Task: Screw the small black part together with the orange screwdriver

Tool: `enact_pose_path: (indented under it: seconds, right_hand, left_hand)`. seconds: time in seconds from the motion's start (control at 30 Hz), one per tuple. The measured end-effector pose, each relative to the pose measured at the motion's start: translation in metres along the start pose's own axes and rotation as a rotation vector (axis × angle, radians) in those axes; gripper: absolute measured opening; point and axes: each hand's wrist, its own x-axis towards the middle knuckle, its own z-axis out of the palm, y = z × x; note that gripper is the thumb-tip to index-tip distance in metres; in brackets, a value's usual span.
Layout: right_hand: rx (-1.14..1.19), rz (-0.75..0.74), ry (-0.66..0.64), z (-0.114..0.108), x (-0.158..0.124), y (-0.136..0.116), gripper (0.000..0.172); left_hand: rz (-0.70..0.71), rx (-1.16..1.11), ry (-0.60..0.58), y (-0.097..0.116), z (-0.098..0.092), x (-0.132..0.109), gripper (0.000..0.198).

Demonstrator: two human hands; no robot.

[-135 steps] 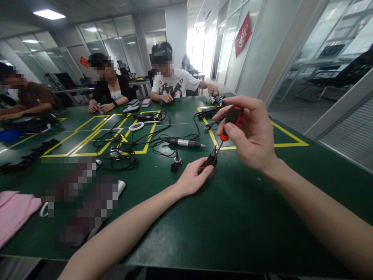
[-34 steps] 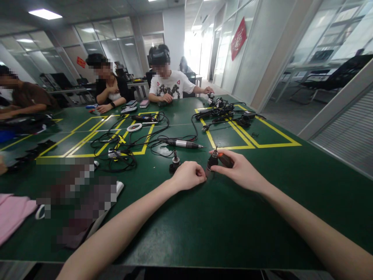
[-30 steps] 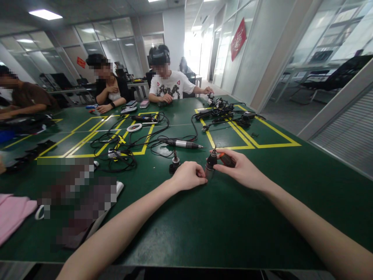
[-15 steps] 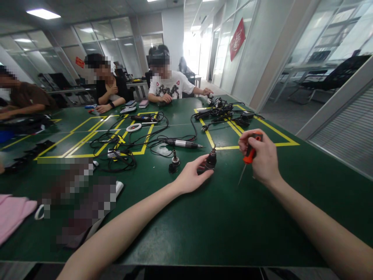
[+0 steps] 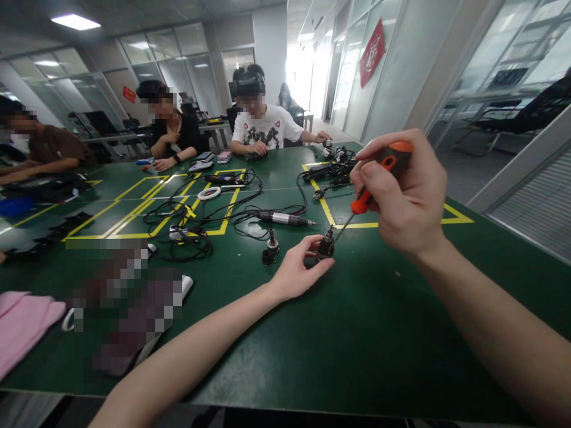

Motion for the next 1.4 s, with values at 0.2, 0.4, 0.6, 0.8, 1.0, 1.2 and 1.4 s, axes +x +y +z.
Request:
enact_pose_path:
  seconds: [0.2,0.4,0.6,0.8,1.0,1.2,1.4]
  right_hand:
    - [-0.068,0.006,-0.067,0.001,-0.008,0.010,0.015]
    - [-0.064,0.010,-0.045,0.004,-0.009,0.020,0.020]
    - [-0.059,-0.027,-0.039,0.004,-0.010,0.022,0.017]
    - [-0.091,-0.062,-0.031,0.004,-0.010,0.022,0.012]
    - [-0.053,-0.043,-0.086,0.002,-0.009,0.023,0.016]
    - [0.001,-0.045,-0.104,0.001,-0.008,0.024,0.042]
    - [-0.046,-0.072,-0.092,-0.003,-0.005,0.020,0.022]
  left_hand:
    - [0.042,0.018,-0.003,0.001,-0.001,0.000,0.038]
    - [0.037,-0.004,-0.001,0.000,-0.002,-0.001,0.036]
    - [0.035,-0.020,-0.012,0.000,-0.002,-0.001,0.037]
    - [0.027,-0.019,-0.007,0.000,-0.002,-0.001,0.038]
    - [0.020,-0.015,-0.007,0.000,-0.002,-0.001,0.039]
    - [0.017,-0.013,-0.010,0.001,-0.002,-0.001,0.038]
    - [0.021,-0.005,-0.018,0.001,-0.002,-0.001,0.038]
